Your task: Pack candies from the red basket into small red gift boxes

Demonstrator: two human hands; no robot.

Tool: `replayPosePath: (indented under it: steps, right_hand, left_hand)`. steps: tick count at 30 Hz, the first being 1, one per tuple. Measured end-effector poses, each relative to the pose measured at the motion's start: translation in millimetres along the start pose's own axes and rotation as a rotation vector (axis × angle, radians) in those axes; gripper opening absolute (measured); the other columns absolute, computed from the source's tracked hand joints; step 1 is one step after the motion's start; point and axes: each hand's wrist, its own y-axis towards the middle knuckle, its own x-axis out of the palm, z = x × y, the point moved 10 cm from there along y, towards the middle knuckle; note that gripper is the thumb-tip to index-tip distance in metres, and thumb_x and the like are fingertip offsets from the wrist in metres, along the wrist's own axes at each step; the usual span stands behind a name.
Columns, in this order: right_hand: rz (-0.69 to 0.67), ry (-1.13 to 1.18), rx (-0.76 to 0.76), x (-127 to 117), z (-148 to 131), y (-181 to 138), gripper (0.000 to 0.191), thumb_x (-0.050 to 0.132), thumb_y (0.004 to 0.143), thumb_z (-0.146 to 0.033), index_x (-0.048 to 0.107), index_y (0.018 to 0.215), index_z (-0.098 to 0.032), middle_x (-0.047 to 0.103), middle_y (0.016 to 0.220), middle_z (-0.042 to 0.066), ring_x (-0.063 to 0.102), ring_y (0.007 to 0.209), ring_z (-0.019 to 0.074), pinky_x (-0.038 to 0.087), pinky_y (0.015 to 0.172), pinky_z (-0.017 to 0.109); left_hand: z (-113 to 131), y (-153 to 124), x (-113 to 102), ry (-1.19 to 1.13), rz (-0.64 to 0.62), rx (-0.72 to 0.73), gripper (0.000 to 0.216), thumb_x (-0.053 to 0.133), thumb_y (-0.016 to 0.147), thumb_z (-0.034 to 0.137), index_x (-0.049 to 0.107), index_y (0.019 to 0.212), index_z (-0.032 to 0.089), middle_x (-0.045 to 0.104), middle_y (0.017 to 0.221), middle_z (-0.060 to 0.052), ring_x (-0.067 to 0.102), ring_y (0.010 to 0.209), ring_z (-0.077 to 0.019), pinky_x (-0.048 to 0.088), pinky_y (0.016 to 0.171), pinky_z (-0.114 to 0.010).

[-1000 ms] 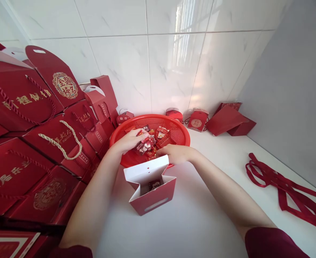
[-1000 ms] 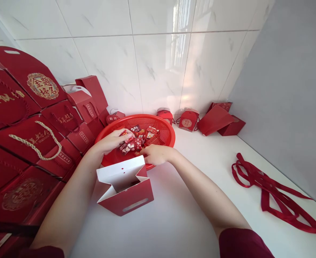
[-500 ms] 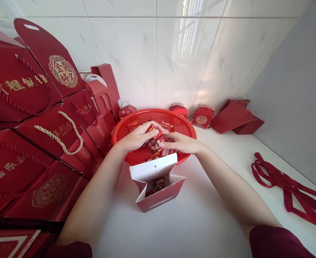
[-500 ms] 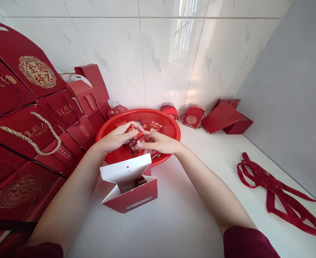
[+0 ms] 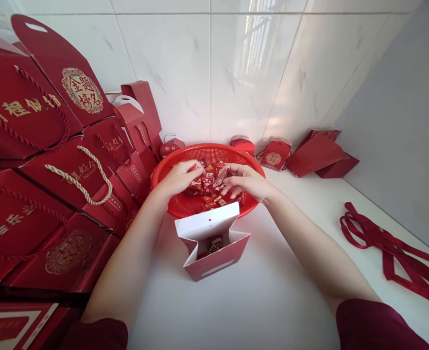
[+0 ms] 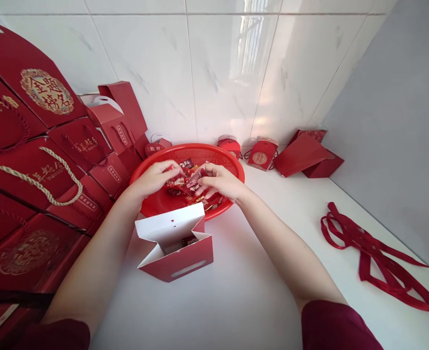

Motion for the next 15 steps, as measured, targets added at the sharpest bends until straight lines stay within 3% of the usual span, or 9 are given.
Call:
replayPosePath:
  steps: [2, 5, 7, 10, 12, 15]
  right_hand:
    - [0.010, 0.036, -0.031, -0.6, -3.3, -0.2, 0.015, 0.069, 0.077, -0.017, 0.063, 0.091, -0.018, 0.069, 0.108, 0.006, 0.072, 0.087, 0.0156, 0.060, 0.062, 0.020]
    - [0.019, 0.107, -0.069, -1.9, -6.5, 0.2, 0.015, 0.072, 0.079, -0.023, 0.065, 0.090, -0.017, 0.065, 0.112, 0.005, 0.068, 0.097, 0.0142, 0.060, 0.082, 0.025]
    - [0.028, 0.130, -0.084, -3.4, -7.0, 1.0, 0.019, 0.072, 0.082, -0.033, 0.065, 0.091, -0.017, 0.065, 0.107, 0.004, 0.067, 0.092, 0.0125, 0.059, 0.083, 0.025]
    - [0.041, 0.126, -0.085, -5.5, -4.6, 2.4, 0.021, 0.074, 0.080, -0.034, 0.065, 0.088, -0.017, 0.065, 0.100, 0.003, 0.065, 0.086, 0.0112, 0.059, 0.078, 0.025]
    - [0.046, 0.109, -0.086, -6.5, -2.6, 3.3, 0.022, 0.077, 0.076, -0.028, 0.064, 0.089, -0.018, 0.065, 0.101, 0.002, 0.064, 0.086, 0.0115, 0.059, 0.077, 0.026]
    - [0.080, 0.094, -0.118, -10.7, -2.0, 4.8, 0.031, 0.081, 0.069, -0.021, 0.065, 0.094, -0.018, 0.065, 0.100, 0.002, 0.063, 0.088, 0.0121, 0.058, 0.079, 0.026]
  left_hand:
    - [-2.1, -1.5, -4.3, 0.233, -0.019, -0.046, 0.021, 0.060, 0.083, 0.035, 0.071, 0.085, 0.017, 0.071, 0.091, -0.006, 0.065, 0.087, -0.0213, 0.049, 0.083, -0.033]
    - [36.4, -18.1, -27.4, 0.339, 0.059, 0.021, 0.025, 0.057, 0.088, 0.038, 0.071, 0.094, 0.018, 0.071, 0.103, -0.007, 0.064, 0.098, -0.0231, 0.048, 0.090, -0.035]
    - [71.1, -40.0, -17.9, 0.218, -0.167, 0.066, 0.029, 0.050, 0.094, 0.041, 0.069, 0.103, 0.021, 0.070, 0.110, -0.006, 0.064, 0.100, -0.0213, 0.050, 0.089, -0.033]
    - [126.7, -84.0, 0.8, 0.270, -0.460, 0.226, 0.017, 0.061, 0.089, 0.037, 0.071, 0.091, 0.024, 0.065, 0.124, -0.003, 0.060, 0.110, -0.0208, 0.047, 0.094, -0.028]
    - [139.0, -104.3, 12.4, 0.387, -0.548, 0.224, 0.012, 0.064, 0.087, 0.033, 0.072, 0.094, 0.027, 0.064, 0.121, -0.001, 0.063, 0.102, -0.0186, 0.048, 0.085, -0.025]
    - [137.4, -119.0, 30.1, 0.512, -0.599, 0.155, 0.020, 0.068, 0.082, 0.026, 0.070, 0.102, 0.029, 0.067, 0.105, 0.000, 0.064, 0.089, -0.0171, 0.048, 0.072, -0.024]
